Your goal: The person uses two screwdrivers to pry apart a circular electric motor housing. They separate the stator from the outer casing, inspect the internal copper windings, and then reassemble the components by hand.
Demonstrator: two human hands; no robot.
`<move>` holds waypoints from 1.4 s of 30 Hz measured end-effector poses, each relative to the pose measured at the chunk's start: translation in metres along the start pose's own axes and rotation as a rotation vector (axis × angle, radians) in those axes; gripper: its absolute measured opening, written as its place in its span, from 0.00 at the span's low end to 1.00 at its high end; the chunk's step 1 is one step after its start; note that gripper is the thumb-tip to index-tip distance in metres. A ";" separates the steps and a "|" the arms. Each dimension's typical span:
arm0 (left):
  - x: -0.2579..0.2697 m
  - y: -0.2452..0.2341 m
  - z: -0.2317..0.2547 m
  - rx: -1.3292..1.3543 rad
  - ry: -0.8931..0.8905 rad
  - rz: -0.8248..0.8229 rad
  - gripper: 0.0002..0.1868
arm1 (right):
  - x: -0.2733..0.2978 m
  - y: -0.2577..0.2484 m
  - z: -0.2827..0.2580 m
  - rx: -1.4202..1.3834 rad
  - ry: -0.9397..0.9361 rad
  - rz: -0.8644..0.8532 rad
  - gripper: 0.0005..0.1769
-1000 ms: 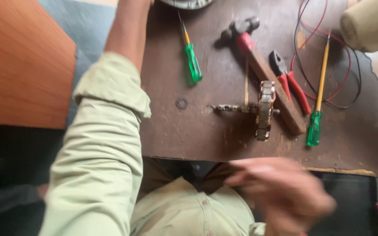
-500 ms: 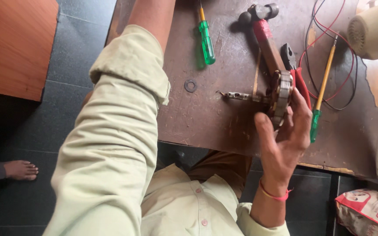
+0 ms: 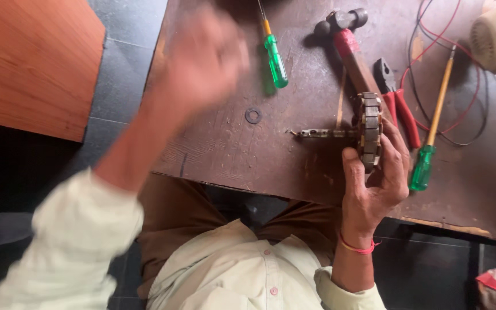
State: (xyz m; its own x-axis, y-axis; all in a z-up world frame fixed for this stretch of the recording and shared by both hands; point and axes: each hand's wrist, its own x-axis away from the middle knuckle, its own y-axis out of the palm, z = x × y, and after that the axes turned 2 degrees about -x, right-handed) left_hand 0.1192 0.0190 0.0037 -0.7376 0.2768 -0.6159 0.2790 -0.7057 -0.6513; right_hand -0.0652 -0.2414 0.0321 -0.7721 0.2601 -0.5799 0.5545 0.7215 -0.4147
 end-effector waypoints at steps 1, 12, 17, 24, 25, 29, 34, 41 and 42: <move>0.017 -0.006 0.018 -0.055 -0.019 -0.219 0.10 | 0.001 0.002 0.000 -0.003 -0.008 0.012 0.19; 0.033 -0.022 0.063 0.106 -0.132 -0.440 0.07 | 0.004 -0.003 0.016 -0.465 0.245 0.288 0.16; 0.029 -0.030 0.066 0.193 -0.202 -0.443 0.07 | 0.000 -0.020 0.026 -1.039 0.458 0.336 0.20; 0.044 -0.044 0.091 0.361 -0.408 -0.420 0.07 | 0.001 -0.019 0.028 -1.193 0.674 0.378 0.21; 0.048 -0.046 0.094 0.417 -0.408 -0.409 0.07 | 0.001 -0.019 0.029 -1.220 0.699 0.379 0.21; 0.058 -0.046 0.108 0.467 -0.317 -0.339 0.09 | 0.001 -0.021 0.028 -1.268 0.762 0.341 0.19; 0.063 -0.040 0.118 0.420 -0.332 -0.309 0.07 | -0.001 -0.026 0.028 -1.271 0.791 0.265 0.17; 0.065 -0.028 0.127 0.249 -0.161 -0.228 0.11 | -0.001 -0.028 0.030 -1.300 0.829 0.206 0.21; 0.066 -0.027 0.127 0.227 -0.148 -0.217 0.11 | -0.002 -0.029 0.030 -1.304 0.831 0.205 0.21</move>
State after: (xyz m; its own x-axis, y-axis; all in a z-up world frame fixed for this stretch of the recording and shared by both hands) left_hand -0.0148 -0.0271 0.0369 -0.8508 0.3506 -0.3914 -0.0263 -0.7724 -0.6346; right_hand -0.0709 -0.2820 0.0241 -0.9126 0.3714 0.1711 0.3656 0.5538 0.7481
